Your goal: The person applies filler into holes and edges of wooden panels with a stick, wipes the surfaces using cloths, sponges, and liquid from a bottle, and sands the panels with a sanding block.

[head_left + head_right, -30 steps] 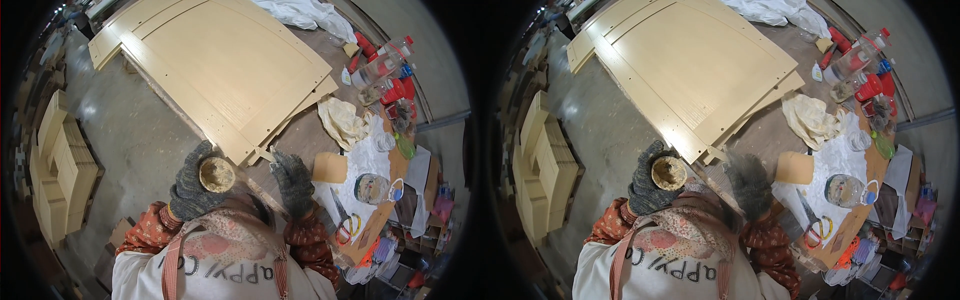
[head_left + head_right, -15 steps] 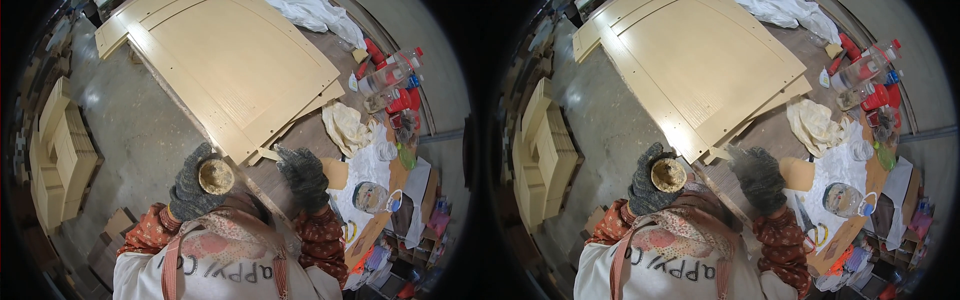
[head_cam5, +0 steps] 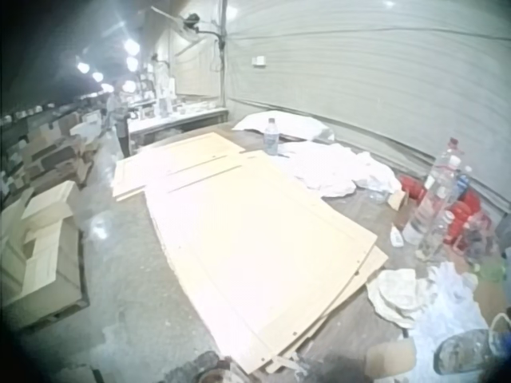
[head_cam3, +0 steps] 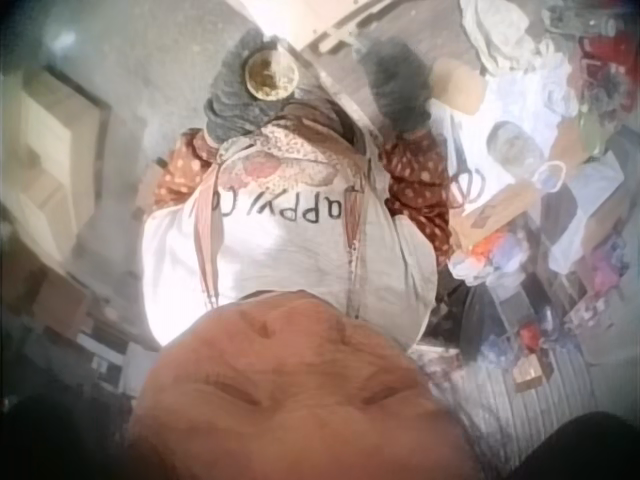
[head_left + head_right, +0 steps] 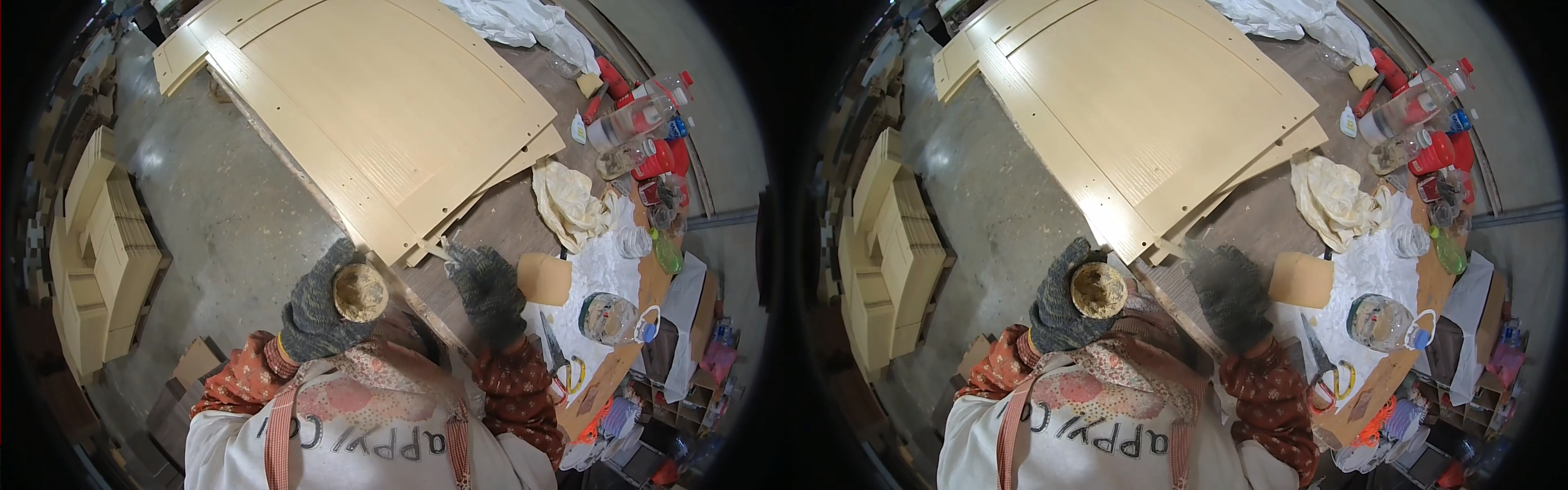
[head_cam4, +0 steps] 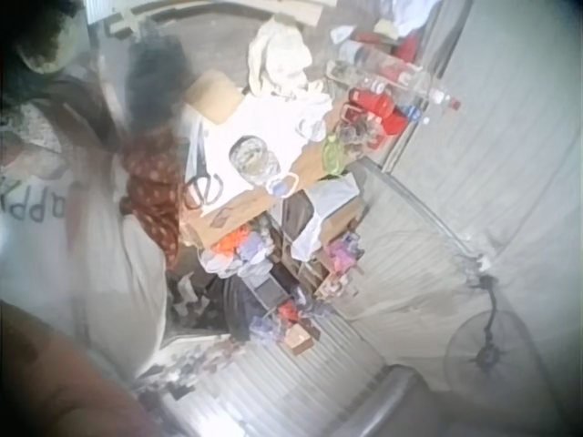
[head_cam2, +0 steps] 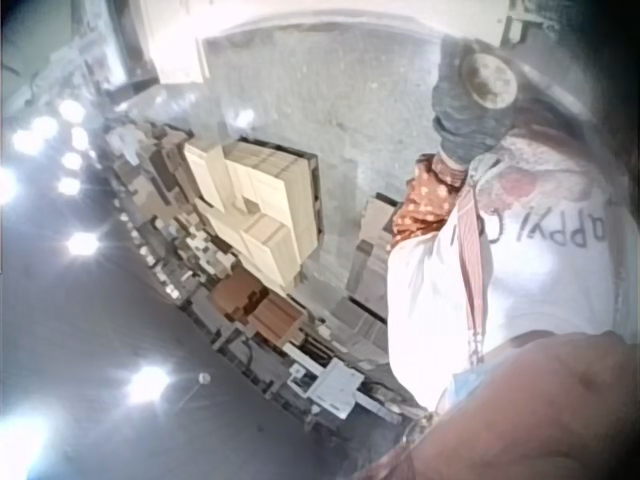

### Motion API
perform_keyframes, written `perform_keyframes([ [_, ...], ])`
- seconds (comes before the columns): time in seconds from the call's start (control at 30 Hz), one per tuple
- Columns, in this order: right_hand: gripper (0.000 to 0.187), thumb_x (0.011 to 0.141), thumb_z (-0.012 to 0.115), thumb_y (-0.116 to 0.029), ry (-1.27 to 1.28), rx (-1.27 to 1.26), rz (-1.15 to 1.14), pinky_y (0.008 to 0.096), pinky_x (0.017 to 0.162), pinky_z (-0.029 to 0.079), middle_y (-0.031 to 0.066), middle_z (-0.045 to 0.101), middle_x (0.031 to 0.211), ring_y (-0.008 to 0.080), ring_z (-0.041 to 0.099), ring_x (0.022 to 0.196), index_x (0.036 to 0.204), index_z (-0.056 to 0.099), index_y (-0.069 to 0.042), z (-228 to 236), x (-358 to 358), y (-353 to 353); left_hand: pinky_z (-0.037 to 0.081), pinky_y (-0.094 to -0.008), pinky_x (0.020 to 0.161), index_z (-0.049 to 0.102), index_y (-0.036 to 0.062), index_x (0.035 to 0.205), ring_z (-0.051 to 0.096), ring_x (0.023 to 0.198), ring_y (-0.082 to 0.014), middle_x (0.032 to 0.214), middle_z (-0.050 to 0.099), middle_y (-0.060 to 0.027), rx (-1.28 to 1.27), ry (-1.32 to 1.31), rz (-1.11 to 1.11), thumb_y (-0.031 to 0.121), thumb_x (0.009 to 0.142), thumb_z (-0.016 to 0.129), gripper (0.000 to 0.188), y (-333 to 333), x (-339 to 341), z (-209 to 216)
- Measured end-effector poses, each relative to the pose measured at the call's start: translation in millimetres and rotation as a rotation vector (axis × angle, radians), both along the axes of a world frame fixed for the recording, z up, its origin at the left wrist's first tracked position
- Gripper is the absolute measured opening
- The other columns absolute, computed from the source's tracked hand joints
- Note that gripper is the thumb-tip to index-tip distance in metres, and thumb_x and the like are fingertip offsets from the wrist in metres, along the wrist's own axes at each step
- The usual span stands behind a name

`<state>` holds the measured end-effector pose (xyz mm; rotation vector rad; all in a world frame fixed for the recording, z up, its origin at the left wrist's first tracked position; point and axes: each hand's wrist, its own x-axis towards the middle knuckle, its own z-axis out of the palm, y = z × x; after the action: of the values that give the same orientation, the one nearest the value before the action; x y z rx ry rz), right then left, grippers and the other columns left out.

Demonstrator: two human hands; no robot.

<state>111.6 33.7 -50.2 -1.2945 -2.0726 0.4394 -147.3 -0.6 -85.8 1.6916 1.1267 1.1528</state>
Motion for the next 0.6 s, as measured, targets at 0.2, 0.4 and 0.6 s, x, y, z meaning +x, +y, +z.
perform_keyframes([
  [0.2,0.017,0.082,0.067,-0.001,0.054,0.067,-0.011,0.0354,0.076,0.050,0.0136,0.067,0.097,0.0276,0.062,0.084,0.099,0.066,0.001,-9,-1,-6,0.048,-0.0387,0.094,0.033,-0.0017,0.139,0.058,0.113,-0.0297,0.129,0.053,-0.0197,0.151,0.213,0.011,0.025,0.075,0.078,0.083,3,-1,11],
  [0.4,0.016,0.087,0.061,-0.001,0.315,-0.186,-0.014,0.0328,0.077,0.049,0.0128,0.065,0.096,0.0232,0.062,0.085,0.103,0.065,0.003,-8,8,-3,0.048,-0.0380,0.094,0.027,0.0015,0.143,0.055,0.115,-0.0270,0.135,0.046,-0.0211,0.026,0.052,-0.079,0.015,0.072,0.082,0.091,0,-7,5],
  [0.6,0.024,0.085,0.058,-0.006,0.197,-0.165,-0.182,0.0422,0.084,0.047,0.0148,0.063,0.107,0.0330,0.059,0.097,0.108,0.063,-0.006,-11,15,9,0.043,-0.0385,0.100,0.036,-0.0020,0.138,0.054,0.118,-0.0293,0.131,0.052,-0.0185,-0.036,0.088,-0.009,0.031,0.074,0.078,0.083,0,-3,8],
])
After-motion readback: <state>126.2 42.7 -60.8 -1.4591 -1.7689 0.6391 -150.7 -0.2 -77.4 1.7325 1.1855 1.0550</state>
